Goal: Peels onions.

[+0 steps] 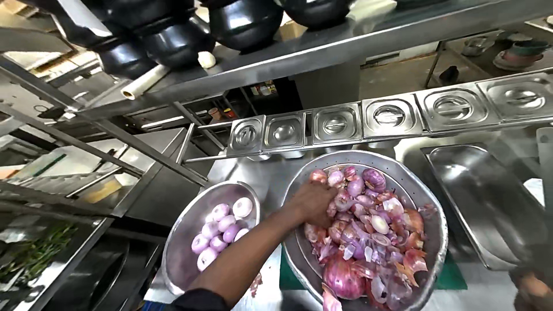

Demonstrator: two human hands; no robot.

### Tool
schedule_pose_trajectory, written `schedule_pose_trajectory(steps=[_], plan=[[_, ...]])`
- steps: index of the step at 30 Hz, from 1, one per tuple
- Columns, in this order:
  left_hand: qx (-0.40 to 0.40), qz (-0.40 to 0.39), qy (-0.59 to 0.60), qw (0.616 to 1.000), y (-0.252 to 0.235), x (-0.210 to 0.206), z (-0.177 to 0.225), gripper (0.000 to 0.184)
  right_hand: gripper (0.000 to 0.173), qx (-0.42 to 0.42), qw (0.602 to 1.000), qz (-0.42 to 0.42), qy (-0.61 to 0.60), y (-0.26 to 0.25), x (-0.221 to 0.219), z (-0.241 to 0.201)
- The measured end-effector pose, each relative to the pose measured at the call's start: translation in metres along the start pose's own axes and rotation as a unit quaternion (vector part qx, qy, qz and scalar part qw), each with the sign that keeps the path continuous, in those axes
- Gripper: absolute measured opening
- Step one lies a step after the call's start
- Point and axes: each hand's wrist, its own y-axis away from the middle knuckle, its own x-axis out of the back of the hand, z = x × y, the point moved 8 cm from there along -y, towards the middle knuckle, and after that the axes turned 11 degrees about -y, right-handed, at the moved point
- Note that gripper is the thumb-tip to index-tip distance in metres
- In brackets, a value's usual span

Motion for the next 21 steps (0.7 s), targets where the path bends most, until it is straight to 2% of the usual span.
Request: schedule_pose_trajectory(steps=[2,3,4,6,8,9,11,13,14,16,17,19,21], plan=[[0.012,0.081,0.156,0.984,0.021,0.019,-0.016,0.064,0.018,0.009,0.999,-0.034,-0.023,-0.003,-0.005,0.004],[0.001,0.122,0.274,0.954,0.033,0.027,-0.022,0.059,0.016,0.012,0.998,-0.048,-0.032,-0.007,-0.015,0.002],[-0.032,0.156,0.406,0.900,0.044,0.033,-0.025,0.057,0.018,0.013,0.997,-0.063,-0.035,-0.011,-0.029,-0.001],[-0.132,0.191,0.651,0.723,0.061,0.036,-0.014,0.057,0.027,0.007,0.995,-0.097,-0.025,-0.019,-0.066,-0.008],[-0.209,0.189,0.797,0.534,0.065,0.036,0.006,0.053,0.041,-0.002,0.991,-0.136,0.015,-0.028,-0.103,-0.013],[-0.227,0.180,0.839,0.460,0.065,0.035,0.016,0.050,0.045,-0.009,0.987,-0.157,0.029,-0.031,-0.120,-0.014],[-0.220,0.170,0.889,0.363,0.061,0.031,0.031,0.043,0.044,-0.013,0.980,-0.195,0.045,-0.034,-0.148,-0.015],[-0.161,0.168,0.934,0.271,0.058,0.026,0.042,0.042,0.041,-0.011,0.973,-0.220,0.065,-0.036,-0.166,-0.016],[-0.123,0.172,0.950,0.231,0.057,0.025,0.047,0.047,0.040,-0.011,0.971,-0.227,0.079,-0.037,-0.172,-0.017],[-0.044,0.180,0.964,0.192,0.057,0.024,0.054,0.067,0.041,-0.016,0.966,-0.236,0.108,-0.037,-0.181,-0.016],[-0.006,0.187,0.965,0.185,0.057,0.022,0.056,0.073,0.042,-0.020,0.964,-0.238,0.119,-0.036,-0.184,-0.014],[0.056,0.226,0.954,0.191,0.062,0.021,0.058,0.069,0.043,-0.033,0.961,-0.244,0.130,-0.034,-0.188,-0.008],[0.073,0.262,0.943,0.191,0.067,0.024,0.058,0.057,0.043,-0.041,0.959,-0.248,0.132,-0.033,-0.189,-0.005]])
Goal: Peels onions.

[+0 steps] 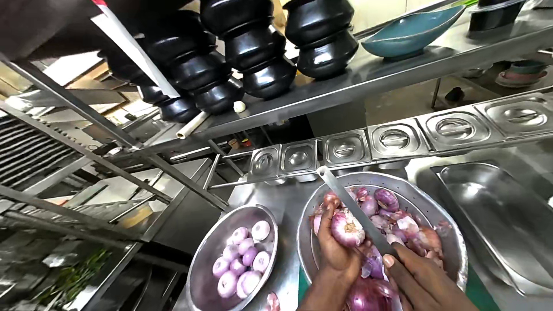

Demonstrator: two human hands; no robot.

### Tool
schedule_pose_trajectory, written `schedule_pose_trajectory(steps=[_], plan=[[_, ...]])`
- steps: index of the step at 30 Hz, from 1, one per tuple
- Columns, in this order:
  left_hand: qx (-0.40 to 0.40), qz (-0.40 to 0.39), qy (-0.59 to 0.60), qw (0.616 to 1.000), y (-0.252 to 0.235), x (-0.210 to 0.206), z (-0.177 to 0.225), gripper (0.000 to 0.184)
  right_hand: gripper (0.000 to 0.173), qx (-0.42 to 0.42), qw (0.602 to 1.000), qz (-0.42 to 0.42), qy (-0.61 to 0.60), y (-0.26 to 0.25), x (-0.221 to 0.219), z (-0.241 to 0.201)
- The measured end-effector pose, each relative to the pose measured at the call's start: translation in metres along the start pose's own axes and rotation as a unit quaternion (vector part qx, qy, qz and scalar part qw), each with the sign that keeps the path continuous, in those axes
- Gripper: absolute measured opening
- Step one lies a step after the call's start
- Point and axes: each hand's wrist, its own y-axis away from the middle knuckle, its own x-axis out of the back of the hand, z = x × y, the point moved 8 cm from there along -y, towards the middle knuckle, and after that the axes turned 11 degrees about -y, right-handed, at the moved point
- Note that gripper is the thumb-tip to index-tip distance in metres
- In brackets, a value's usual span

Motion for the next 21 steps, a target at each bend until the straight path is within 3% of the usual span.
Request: schedule_pose_trajectory(steps=[8,21], plan=[[-0.100,-0.020,-0.046,0.994,0.005,-0.004,0.013,0.040,0.042,0.001,1.000,-0.003,-0.009,0.008,-0.002,-0.003],[-0.158,-0.070,-0.028,0.985,0.007,-0.015,0.015,0.031,0.047,0.019,1.000,0.021,0.000,0.000,-0.008,-0.017]])
